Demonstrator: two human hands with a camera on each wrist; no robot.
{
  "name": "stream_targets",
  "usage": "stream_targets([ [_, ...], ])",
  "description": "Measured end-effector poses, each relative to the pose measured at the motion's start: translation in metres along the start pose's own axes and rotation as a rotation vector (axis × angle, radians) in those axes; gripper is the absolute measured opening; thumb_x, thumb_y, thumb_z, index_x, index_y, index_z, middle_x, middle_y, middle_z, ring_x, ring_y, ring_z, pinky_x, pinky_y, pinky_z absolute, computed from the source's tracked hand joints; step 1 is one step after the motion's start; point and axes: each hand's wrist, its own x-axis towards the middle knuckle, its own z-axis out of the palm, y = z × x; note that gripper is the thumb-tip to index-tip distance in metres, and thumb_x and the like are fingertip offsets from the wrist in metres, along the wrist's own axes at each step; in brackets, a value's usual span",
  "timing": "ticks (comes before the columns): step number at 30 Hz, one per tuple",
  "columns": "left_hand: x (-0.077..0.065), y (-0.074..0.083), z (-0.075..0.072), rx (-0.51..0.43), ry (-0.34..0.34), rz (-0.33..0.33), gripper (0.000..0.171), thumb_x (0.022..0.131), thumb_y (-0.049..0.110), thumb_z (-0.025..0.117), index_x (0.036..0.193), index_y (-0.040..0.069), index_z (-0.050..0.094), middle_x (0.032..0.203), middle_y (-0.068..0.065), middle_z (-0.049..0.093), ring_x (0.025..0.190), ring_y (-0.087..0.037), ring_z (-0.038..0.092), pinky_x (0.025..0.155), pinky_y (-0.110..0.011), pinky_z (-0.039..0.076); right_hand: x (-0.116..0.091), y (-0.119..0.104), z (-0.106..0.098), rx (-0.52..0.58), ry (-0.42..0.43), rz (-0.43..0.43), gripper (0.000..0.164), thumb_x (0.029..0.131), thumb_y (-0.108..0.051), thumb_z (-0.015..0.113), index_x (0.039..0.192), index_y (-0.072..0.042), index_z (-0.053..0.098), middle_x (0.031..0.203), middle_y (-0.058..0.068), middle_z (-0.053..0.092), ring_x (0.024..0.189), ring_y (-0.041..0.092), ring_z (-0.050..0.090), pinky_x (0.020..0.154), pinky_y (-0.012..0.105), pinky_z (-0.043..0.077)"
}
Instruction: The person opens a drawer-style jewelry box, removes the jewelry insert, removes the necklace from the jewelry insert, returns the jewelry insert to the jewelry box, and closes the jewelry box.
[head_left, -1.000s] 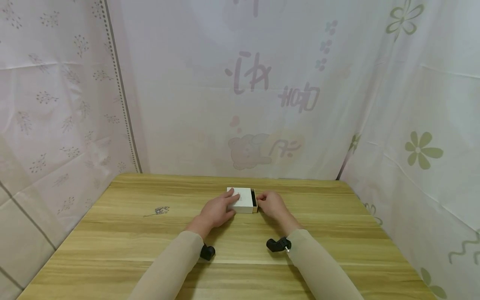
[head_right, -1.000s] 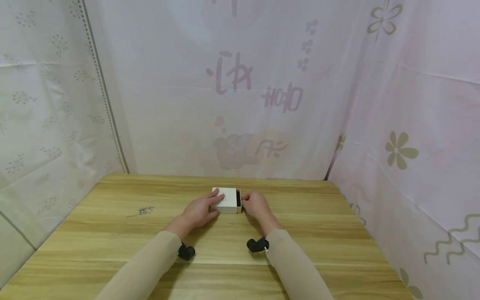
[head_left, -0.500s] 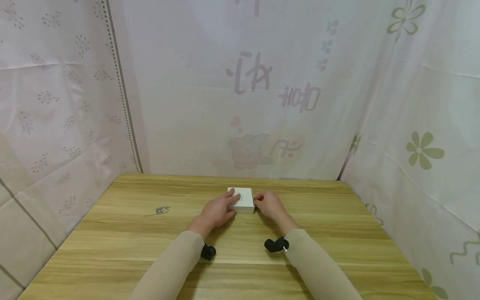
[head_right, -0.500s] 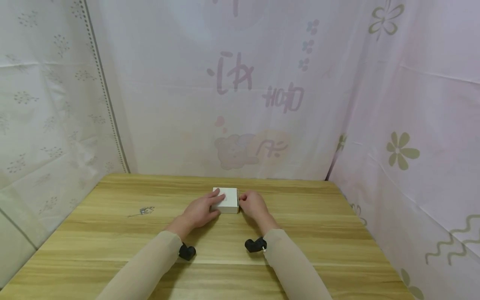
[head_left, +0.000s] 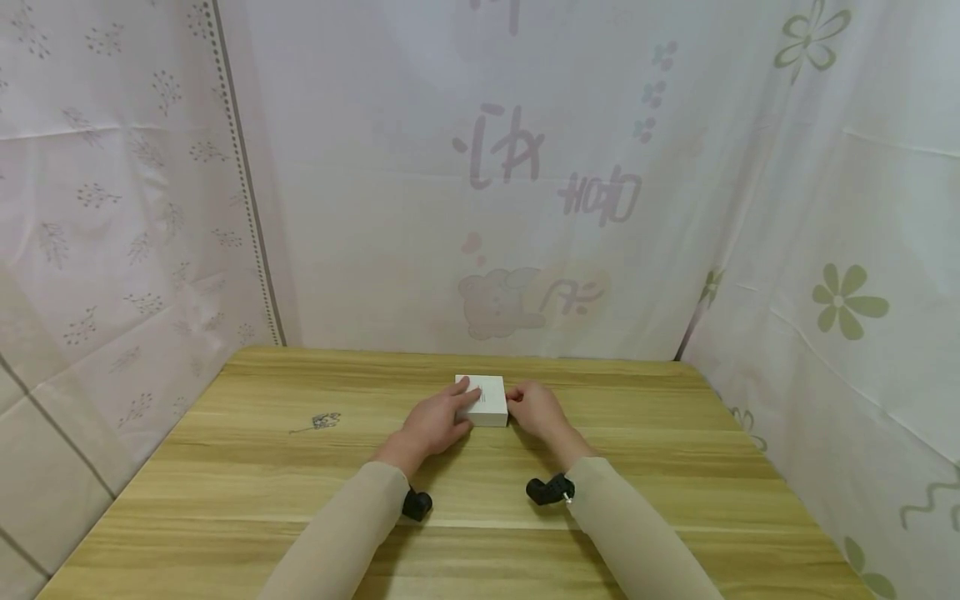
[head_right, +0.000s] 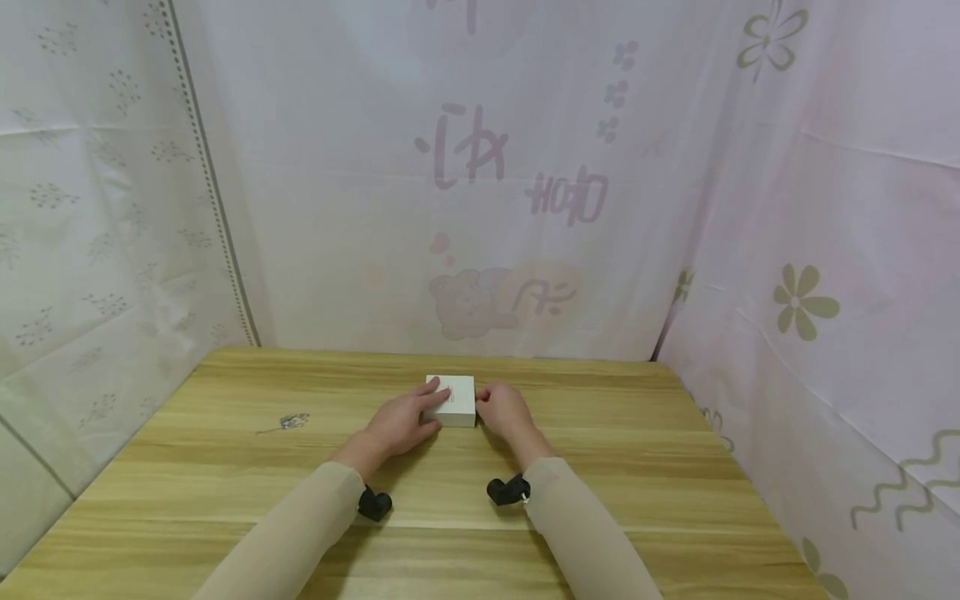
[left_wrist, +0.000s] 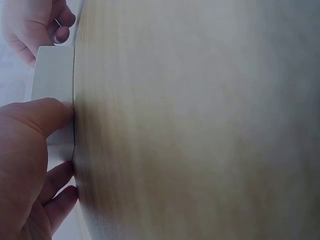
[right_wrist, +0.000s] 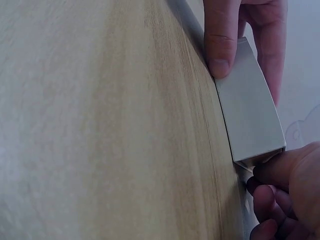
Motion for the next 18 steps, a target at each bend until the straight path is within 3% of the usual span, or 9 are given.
stream_targets([
  [7,-0.0004,-0.0009,0.0003,-0.014,0.002,-0.001,0.06,0.104,0.014,0.076,0.161,0.017,0.058,0.173,-0.017,0.046,0.149,-0.038,0.059,0.111,-0.054,0.057,-0.0001,-0.0009,0.0011,-0.017,-0.006,0.006,0.016,0.106,-0.013,0.07,0.112,-0.007,0.084,0.112,0.009,0.082,0.106,0.028,0.074,0.1,0.05,0.06],
  [18,0.0023,-0.003,0.0024,-0.02,-0.03,-0.011,0.061,0.105,0.016,0.074,0.163,0.018,0.055,0.175,-0.016,0.042,0.153,-0.039,0.054,0.118,-0.055,0.053,-0.0005,0.0042,0.0026,-0.008,0.003,-0.017,0.015,0.105,-0.013,0.072,0.111,-0.006,0.084,0.111,0.01,0.082,0.106,0.028,0.074,0.1,0.05,0.06],
])
